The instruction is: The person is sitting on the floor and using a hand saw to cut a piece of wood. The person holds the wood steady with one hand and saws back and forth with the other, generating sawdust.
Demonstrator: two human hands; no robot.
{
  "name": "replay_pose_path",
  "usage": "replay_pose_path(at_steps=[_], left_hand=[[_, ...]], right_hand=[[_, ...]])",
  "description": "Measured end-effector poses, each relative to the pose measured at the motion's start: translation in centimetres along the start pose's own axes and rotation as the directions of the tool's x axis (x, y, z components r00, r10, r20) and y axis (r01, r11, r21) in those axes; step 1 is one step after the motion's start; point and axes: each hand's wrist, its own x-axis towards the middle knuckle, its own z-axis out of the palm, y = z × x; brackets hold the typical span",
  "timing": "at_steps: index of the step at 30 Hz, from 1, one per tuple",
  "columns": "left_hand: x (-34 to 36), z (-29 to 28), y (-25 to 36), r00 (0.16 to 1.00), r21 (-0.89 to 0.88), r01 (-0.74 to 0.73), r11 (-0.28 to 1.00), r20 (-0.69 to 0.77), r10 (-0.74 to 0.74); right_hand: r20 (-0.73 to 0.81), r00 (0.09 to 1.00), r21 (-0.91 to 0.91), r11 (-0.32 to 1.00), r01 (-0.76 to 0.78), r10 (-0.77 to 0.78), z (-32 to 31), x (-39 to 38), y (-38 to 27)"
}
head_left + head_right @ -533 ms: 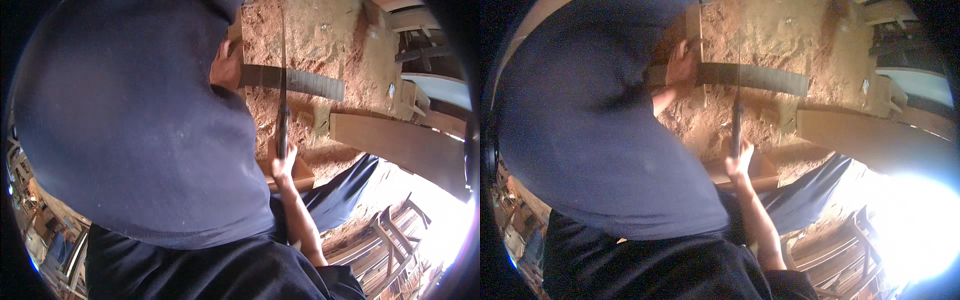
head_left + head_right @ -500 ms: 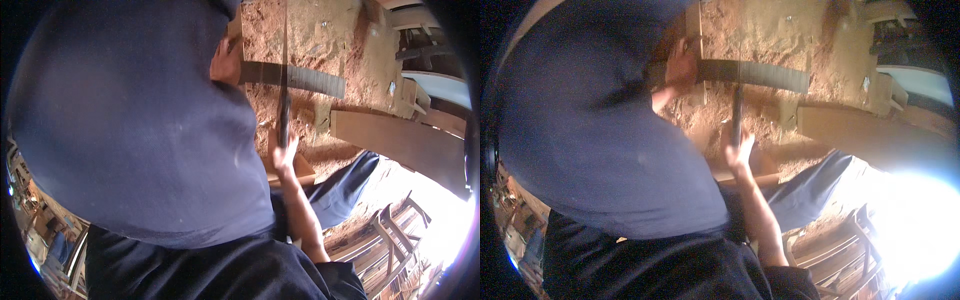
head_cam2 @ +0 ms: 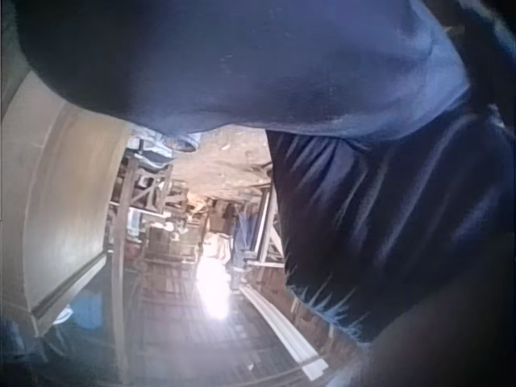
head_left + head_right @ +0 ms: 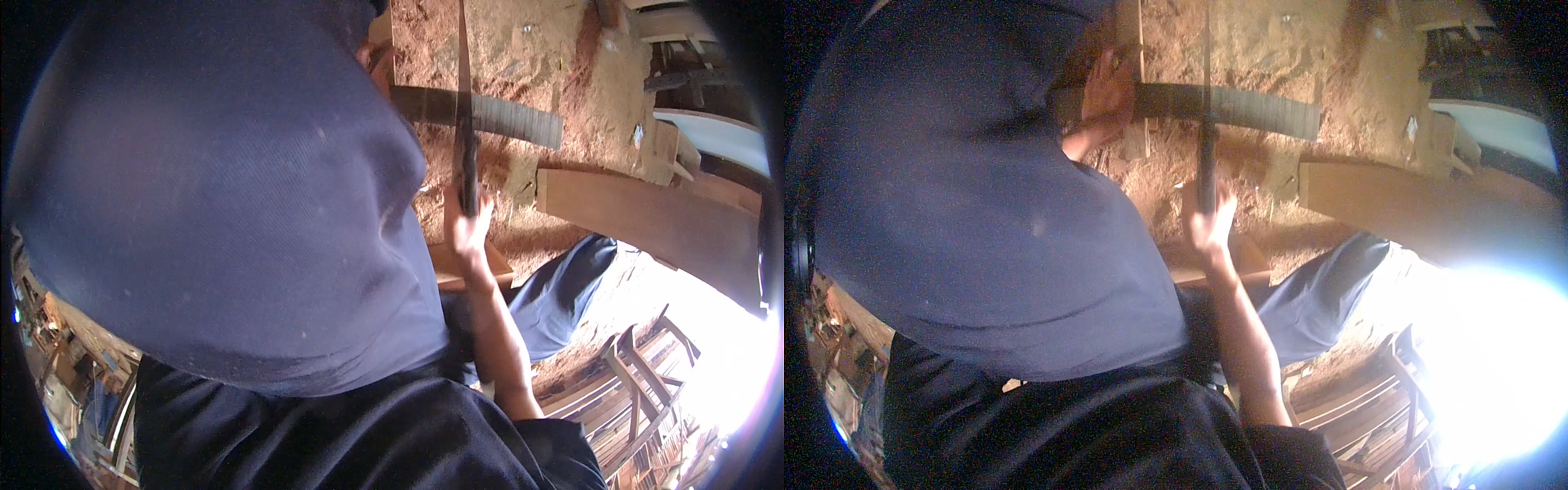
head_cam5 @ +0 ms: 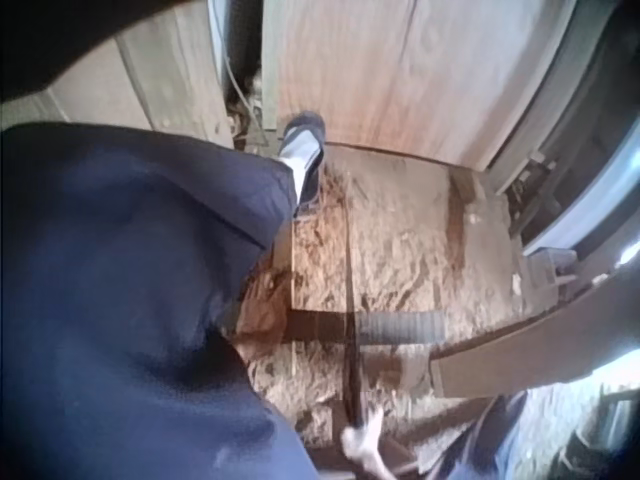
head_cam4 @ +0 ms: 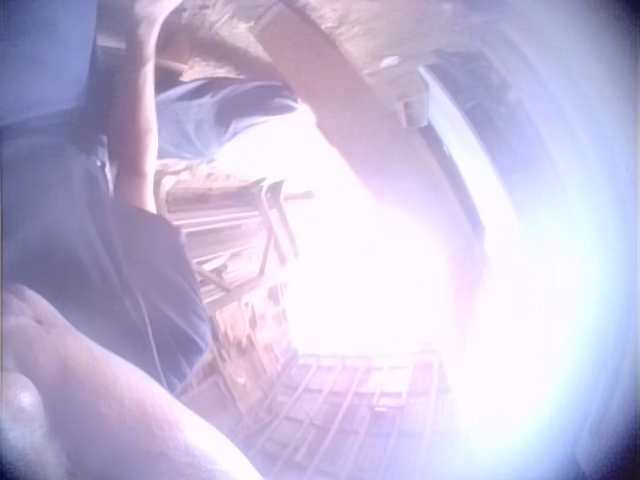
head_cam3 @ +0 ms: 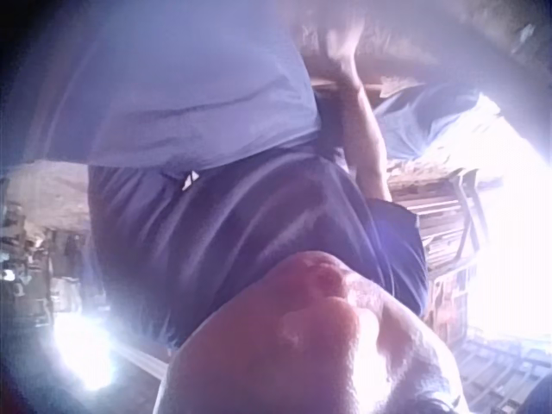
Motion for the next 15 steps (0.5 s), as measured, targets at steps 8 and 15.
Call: replay_pose_path(at_steps=[8,15], left_hand=[[-0.2,0.6,0.7,0.999,-0.174,-0.008,0.985,-0.054,-0.001],[-0.1,0.0,0.7,0.999,-0.107,-0.046,0.993,-0.035,0.042]], right_hand=[[-0.026,0.997,0.003,0.998,0.069,-0.069,0.1,1.4,-1.0],[-0.021,0.992,-0.005,0.992,0.124,-0.124,-1.1,-4.0,2.2]])
